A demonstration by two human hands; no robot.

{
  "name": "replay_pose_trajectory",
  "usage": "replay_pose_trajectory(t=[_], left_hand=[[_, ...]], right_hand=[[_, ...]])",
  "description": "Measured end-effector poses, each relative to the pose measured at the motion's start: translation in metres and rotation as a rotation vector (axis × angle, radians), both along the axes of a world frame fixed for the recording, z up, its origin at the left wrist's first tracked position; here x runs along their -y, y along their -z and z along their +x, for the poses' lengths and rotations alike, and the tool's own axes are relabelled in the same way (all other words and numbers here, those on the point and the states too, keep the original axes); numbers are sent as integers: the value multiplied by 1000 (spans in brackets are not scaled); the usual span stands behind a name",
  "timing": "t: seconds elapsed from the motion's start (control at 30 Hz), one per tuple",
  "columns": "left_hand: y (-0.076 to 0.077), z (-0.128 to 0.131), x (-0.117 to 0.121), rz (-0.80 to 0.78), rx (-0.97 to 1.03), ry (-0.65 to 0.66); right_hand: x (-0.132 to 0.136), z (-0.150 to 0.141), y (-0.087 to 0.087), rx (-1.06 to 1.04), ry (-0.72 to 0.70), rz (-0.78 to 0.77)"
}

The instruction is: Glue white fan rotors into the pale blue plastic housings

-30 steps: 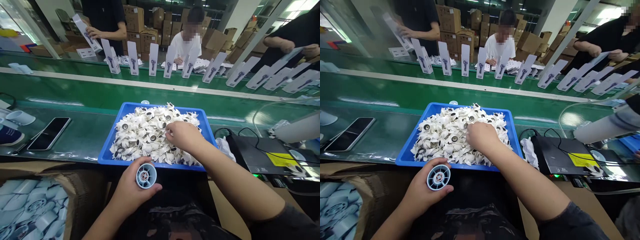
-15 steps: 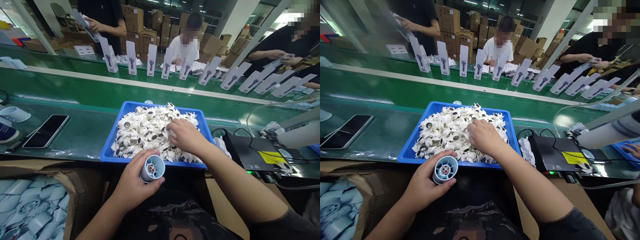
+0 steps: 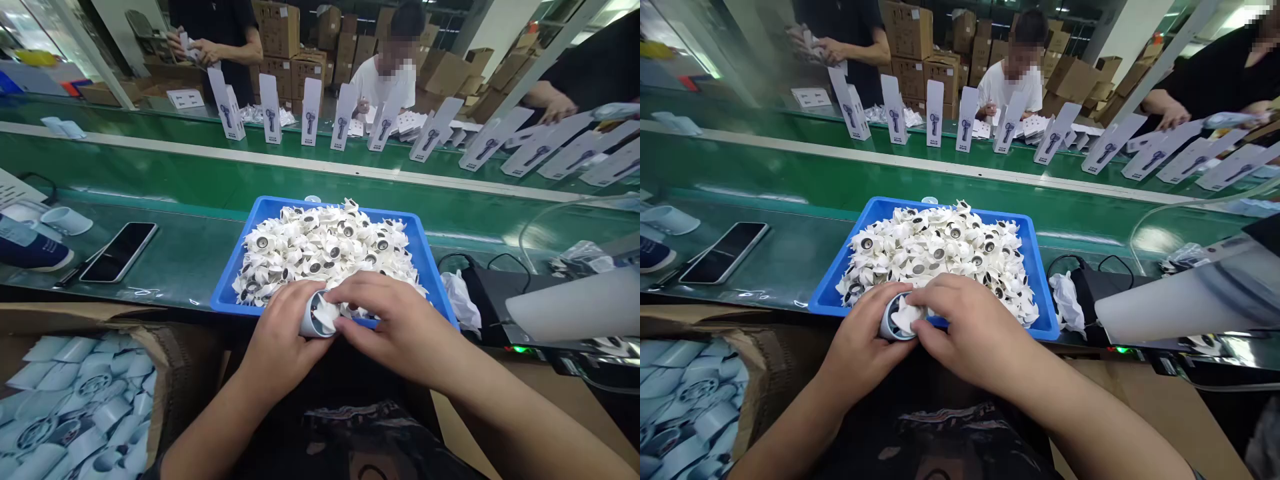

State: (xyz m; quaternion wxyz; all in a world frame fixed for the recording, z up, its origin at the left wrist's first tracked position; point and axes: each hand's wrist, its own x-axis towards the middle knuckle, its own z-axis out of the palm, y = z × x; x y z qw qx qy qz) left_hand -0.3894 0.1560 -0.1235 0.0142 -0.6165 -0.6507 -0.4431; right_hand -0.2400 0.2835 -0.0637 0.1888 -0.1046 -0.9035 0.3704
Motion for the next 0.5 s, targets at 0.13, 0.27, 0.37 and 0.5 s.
replay_pose_trajectory(t=[0.13,0.27,0.37,0.5], left_hand=[[0,5,-3,105,-170,-52],[1,5,-5,135,-202,-108],[3,2,-6,81,-186,-63],[7,2,-6,81,-202,-107]], right_hand=[[6,-6,-2,-29,12,273],[-1,-12,-1,-81,8,259],[-6,-13,1,-62,-28,208],[-4,-20,8,-65,6,194]])
